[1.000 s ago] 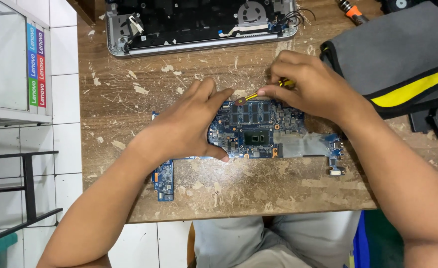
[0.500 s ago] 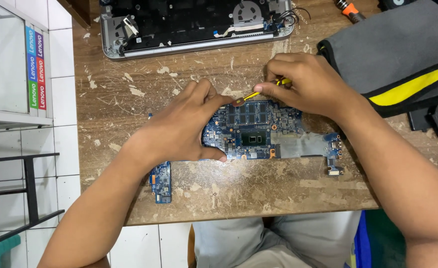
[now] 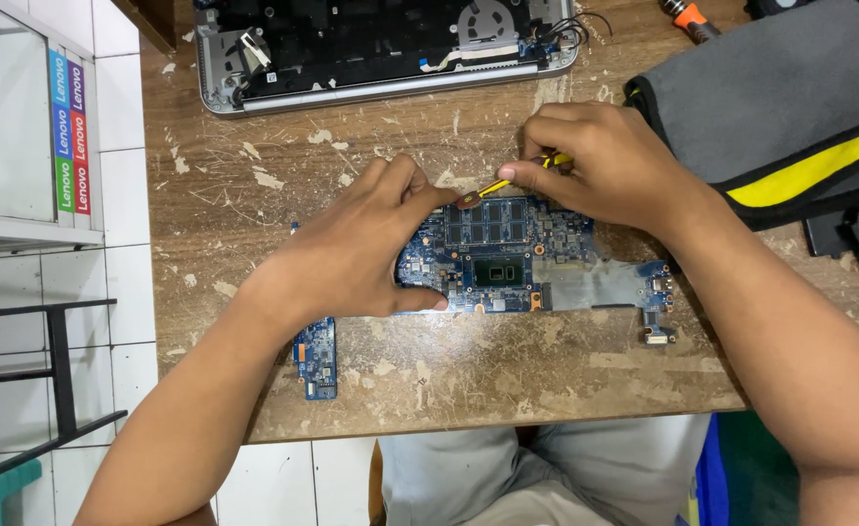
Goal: Using a small tool to carefully seat or adjust a connector on a laptop motherboard during a repair.
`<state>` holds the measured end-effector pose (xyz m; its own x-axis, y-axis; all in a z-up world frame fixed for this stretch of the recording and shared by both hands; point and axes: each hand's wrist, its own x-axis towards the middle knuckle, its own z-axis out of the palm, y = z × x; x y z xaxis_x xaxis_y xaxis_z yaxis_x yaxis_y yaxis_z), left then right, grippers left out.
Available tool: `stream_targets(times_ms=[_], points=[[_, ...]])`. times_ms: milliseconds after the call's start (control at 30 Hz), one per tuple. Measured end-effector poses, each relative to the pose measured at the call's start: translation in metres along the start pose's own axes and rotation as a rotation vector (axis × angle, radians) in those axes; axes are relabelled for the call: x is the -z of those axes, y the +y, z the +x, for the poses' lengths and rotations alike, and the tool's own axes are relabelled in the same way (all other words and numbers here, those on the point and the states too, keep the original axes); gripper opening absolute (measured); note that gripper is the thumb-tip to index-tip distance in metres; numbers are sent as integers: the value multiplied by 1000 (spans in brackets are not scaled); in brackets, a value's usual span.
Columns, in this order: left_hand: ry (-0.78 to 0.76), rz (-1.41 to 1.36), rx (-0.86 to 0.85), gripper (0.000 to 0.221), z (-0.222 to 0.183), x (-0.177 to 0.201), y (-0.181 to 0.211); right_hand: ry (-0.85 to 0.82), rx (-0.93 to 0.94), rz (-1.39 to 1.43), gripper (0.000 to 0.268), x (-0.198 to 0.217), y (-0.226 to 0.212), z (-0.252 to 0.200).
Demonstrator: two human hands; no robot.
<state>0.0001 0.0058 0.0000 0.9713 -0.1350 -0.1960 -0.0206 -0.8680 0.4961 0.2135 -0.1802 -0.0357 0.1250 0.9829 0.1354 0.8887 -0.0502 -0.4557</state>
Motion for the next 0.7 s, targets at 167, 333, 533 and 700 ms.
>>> stream_targets(times_ms=[167,333,533,700], points=[[-22,4,12,101,-1,3,1,13,15,-3,31,-1,0,0],[1,10,-17,100,-2,1,-1,9,7,-11,31,-2,0,0],[19,14,-18,99,-1,0,0,14,11,-28,30,-2,-1,-1],[-8,-12,43,99,1,0,2,9,3,34,37,0,-8,-1]])
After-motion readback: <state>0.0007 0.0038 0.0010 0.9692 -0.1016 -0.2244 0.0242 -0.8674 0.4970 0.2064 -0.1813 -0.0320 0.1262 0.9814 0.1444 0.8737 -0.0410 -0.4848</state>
